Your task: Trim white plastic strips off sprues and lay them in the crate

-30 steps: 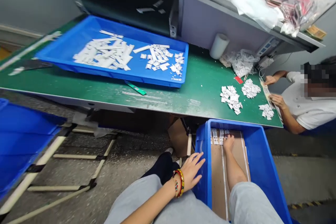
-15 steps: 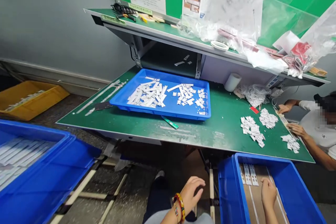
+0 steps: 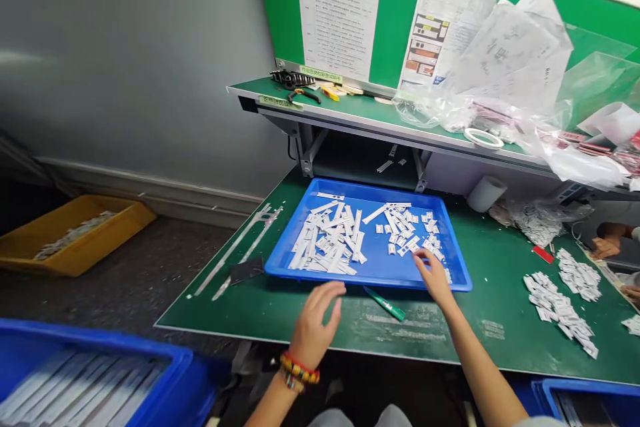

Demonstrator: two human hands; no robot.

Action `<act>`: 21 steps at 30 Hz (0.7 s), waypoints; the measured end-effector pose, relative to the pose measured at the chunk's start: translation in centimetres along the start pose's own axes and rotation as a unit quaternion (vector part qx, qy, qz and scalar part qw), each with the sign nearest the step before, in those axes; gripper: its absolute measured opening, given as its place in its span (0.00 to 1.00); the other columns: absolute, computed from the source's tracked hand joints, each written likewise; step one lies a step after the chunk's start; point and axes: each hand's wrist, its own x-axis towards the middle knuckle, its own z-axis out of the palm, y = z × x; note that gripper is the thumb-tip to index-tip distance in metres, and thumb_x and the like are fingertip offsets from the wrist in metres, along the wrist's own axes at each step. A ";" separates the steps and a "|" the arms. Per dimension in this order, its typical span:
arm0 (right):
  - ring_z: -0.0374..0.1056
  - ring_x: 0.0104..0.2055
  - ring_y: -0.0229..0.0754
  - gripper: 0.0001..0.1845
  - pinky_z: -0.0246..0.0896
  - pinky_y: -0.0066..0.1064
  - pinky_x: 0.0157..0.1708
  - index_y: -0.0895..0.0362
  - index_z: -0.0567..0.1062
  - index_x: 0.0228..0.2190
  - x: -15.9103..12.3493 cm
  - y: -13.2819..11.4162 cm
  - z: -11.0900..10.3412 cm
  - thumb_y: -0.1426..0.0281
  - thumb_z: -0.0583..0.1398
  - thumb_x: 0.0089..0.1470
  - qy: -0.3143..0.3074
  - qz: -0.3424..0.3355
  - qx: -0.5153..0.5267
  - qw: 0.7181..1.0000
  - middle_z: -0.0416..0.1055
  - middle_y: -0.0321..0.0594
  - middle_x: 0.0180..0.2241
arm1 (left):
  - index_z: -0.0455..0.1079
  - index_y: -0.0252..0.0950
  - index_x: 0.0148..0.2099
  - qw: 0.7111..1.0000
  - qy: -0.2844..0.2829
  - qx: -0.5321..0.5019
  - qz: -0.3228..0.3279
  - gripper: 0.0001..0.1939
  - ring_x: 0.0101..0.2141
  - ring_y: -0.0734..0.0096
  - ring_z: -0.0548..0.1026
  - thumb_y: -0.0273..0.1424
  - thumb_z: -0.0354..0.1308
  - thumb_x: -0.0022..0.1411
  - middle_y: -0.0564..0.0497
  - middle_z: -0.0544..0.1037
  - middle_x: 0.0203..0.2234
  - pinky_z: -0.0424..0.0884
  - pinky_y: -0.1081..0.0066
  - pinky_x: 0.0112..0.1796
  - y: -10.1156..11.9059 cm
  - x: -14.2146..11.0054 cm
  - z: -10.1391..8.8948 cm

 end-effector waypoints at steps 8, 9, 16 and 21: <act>0.72 0.41 0.51 0.08 0.63 0.36 0.39 0.59 0.73 0.32 14.2 -2.6 15.7 0.66 0.60 0.56 -0.100 0.039 -0.105 0.989 0.76 0.52 0.35 | 0.63 0.28 0.59 0.951 -0.145 0.219 -0.165 0.22 0.63 0.47 0.59 0.27 0.48 0.64 0.32 0.65 0.61 0.56 0.50 0.61 -8.1 14.3 4.6; 0.71 0.42 0.52 0.09 0.63 0.36 0.39 0.59 0.73 0.33 15.0 -2.7 16.8 0.65 0.61 0.56 -0.103 0.044 -0.117 0.987 0.75 0.54 0.37 | 0.62 0.27 0.60 0.945 -0.154 0.225 -0.180 0.23 0.63 0.46 0.58 0.27 0.50 0.63 0.31 0.64 0.61 0.56 0.50 0.61 -8.9 15.4 5.6; 0.72 0.41 0.50 0.13 0.62 0.33 0.37 0.60 0.73 0.37 17.4 -2.2 20.3 0.71 0.65 0.47 -0.168 0.026 -0.136 0.976 0.75 0.51 0.40 | 0.63 0.27 0.56 0.909 -0.153 0.257 -0.291 0.31 0.57 0.40 0.65 0.26 0.62 0.49 0.28 0.70 0.54 0.57 0.49 0.56 -12.7 19.1 10.0; 0.71 0.43 0.47 0.08 0.61 0.31 0.40 0.58 0.72 0.36 17.9 -0.7 20.2 0.71 0.61 0.51 -0.190 0.028 -0.090 0.977 0.75 0.46 0.39 | 0.69 0.32 0.49 0.908 -0.142 0.209 -0.335 0.20 0.53 0.44 0.71 0.27 0.59 0.52 0.33 0.75 0.49 0.61 0.53 0.54 -14.6 19.3 10.2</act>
